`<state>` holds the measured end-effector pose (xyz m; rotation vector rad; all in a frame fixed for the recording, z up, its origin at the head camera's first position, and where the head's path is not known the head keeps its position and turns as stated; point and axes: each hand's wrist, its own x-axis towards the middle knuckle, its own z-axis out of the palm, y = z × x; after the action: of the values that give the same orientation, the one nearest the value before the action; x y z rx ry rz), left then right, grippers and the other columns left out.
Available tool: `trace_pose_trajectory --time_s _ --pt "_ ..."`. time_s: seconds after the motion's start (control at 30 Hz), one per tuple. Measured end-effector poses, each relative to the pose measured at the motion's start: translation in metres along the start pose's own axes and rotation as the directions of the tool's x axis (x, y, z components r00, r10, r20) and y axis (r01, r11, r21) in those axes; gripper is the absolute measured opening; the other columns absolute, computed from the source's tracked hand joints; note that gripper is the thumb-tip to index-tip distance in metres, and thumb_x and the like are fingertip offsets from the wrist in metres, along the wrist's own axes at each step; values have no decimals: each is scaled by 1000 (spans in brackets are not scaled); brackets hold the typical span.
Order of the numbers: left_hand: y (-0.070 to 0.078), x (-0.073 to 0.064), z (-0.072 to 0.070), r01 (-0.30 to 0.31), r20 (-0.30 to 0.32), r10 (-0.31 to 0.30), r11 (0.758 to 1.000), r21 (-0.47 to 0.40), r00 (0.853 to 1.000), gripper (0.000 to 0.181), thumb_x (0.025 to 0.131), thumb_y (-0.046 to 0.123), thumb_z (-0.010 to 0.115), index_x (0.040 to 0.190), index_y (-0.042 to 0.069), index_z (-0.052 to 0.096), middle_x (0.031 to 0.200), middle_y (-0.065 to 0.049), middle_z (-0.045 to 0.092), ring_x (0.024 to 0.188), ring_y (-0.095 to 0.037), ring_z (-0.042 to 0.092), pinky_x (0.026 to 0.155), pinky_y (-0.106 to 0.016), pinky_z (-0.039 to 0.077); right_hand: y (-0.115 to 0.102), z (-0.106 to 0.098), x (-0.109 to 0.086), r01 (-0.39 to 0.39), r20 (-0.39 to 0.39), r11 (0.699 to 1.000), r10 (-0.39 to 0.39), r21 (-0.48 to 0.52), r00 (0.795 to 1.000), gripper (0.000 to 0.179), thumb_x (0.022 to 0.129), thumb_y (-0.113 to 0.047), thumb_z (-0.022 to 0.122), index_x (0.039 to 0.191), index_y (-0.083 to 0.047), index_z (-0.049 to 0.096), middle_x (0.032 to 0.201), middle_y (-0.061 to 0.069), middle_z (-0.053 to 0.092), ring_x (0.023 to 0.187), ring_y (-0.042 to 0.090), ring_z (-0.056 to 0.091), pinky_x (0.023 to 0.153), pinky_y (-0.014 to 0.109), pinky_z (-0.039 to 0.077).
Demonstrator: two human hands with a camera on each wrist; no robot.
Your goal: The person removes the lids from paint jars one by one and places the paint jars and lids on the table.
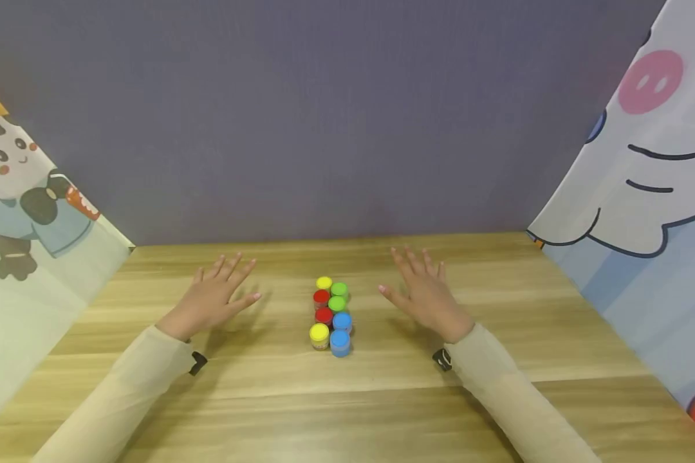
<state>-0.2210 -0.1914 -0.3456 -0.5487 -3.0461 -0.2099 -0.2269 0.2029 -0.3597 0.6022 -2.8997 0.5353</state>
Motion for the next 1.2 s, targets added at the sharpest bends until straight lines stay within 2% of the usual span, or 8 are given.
trace_pose_trajectory --time_s 0.1,0.3,0.53,0.7,0.93,1.07,1.2 --pt "0 -2 -1 10 15 -9 1000 -7 1000 73 94 58 39 151 19 15 156 -15 3 140 -45 1 103 -70 3 -1 1 -2 2 -1 1000 -2 11 1000 78 95 -54 42 152 -12 9 155 20 8 138 50 -1 101 71 -3" --pt "1 -6 -2 9 7 -9 1000 -24 1000 72 95 56 39 151 17 17 155 -17 5 139 -47 4 103 -70 5 -3 0 -4 18 1 999 -18 45 1000 77 95 -53 43 152 -12 10 155 18 11 139 46 2 104 69 1" --pt "1 -6 -1 10 11 -9 999 -43 1000 71 96 56 37 151 18 13 156 -16 2 139 -46 4 104 -69 6 -5 -3 -3 146 -107 986 -137 75 985 74 95 -44 50 149 -6 18 151 19 24 138 44 19 109 61 10" --pt "5 -9 0 -31 -17 30 997 -71 999 71 95 55 39 151 19 14 156 -16 4 140 -45 6 105 -68 7 -12 -6 -4 193 -123 976 -180 105 976 72 94 -41 53 148 -4 23 150 19 27 137 40 24 109 59 15" --pt "10 -16 0 -82 -55 77 991 -102 996 72 95 54 42 151 17 17 155 -18 10 139 -44 13 105 -66 15 -24 -4 -7 241 -95 959 -229 146 969 66 93 -40 57 142 -1 36 144 19 38 133 38 34 108 54 25" --pt "16 -21 1 -143 -90 135 986 -88 987 72 94 50 48 150 13 22 153 -21 18 136 -46 20 106 -63 19 -33 -1 -9 240 -64 958 -232 159 971 58 91 -38 61 132 1 48 132 17 52 123 35 46 103 51 35" --pt "24 -26 2 -179 -108 169 980 -85 980 70 93 46 53 148 11 27 151 -21 25 134 -45 27 105 -62 24 -41 5 -11 240 -15 960 -240 146 971 45 89 -36 63 117 -1 58 112 12 61 104 28 56 90 44 46"
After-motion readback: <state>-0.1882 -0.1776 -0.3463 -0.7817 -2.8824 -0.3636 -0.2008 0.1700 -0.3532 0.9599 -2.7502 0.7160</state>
